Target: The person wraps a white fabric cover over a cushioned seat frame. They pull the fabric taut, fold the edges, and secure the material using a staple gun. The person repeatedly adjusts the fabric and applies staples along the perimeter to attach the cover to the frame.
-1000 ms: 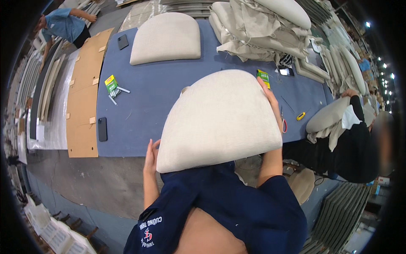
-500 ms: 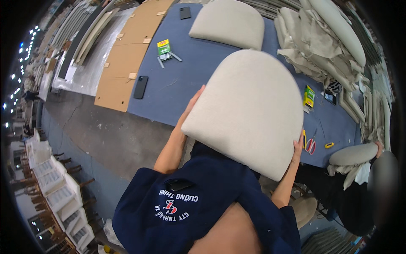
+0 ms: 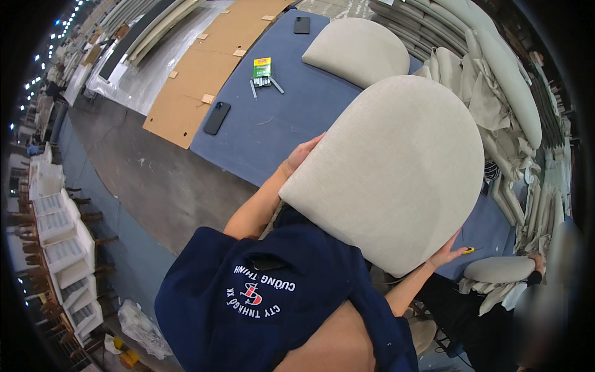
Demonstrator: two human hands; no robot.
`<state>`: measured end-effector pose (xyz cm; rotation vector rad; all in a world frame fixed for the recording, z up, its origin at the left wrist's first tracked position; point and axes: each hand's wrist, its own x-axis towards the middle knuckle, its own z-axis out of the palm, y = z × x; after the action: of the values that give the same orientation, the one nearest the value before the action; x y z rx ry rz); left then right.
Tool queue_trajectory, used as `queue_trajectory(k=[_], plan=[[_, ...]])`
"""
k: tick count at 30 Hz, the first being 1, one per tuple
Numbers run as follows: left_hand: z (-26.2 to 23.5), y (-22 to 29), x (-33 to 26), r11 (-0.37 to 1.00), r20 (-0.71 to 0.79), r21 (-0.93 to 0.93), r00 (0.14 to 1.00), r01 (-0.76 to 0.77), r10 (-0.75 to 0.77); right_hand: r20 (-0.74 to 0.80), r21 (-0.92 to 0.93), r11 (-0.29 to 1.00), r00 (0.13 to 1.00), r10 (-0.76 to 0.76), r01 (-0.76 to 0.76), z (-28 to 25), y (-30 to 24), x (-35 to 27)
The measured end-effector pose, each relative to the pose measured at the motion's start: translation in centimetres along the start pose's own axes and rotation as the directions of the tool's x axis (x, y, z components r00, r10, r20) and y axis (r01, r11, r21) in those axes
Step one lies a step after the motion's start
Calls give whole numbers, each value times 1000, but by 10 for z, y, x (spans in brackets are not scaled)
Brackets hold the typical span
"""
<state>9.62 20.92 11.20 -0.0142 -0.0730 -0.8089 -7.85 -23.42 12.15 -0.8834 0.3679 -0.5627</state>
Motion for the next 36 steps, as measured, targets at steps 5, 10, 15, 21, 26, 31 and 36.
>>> queue_trajectory(k=[5, 10, 15, 21, 26, 31, 36], plan=[[-42, 46, -16, 965, -5, 252, 998, 65, -66, 71, 7, 999, 996, 45, -46, 42, -6, 25], [-29, 71, -30, 829, -505, 514, 859, 221, 84, 237, -498, 862, 971, 32, 93, 48, 37, 62], [-74, 95, -65, 555, -646, 749, 586, 362, 489, 311, -560, 822, 946, 91, 105, 105, 147, 96], [-117, 109, -138, -148, -100, 823, 397, 548, 912, 379, -777, 572, 921, 94, 262, 83, 201, 104], [-114, 80, -227, 205, -335, 818, 156, 538, 929, 350, -936, 86, 926, 139, 341, 22, 149, 65], [-114, 47, -231, 474, -558, 771, 94, 425, 824, 359, -834, -325, 885, 295, 446, -3, 152, 9], [-128, 50, -208, 556, -617, 781, 215, 285, 757, 327, -819, -418, 919, 221, 392, -8, 154, 11]])
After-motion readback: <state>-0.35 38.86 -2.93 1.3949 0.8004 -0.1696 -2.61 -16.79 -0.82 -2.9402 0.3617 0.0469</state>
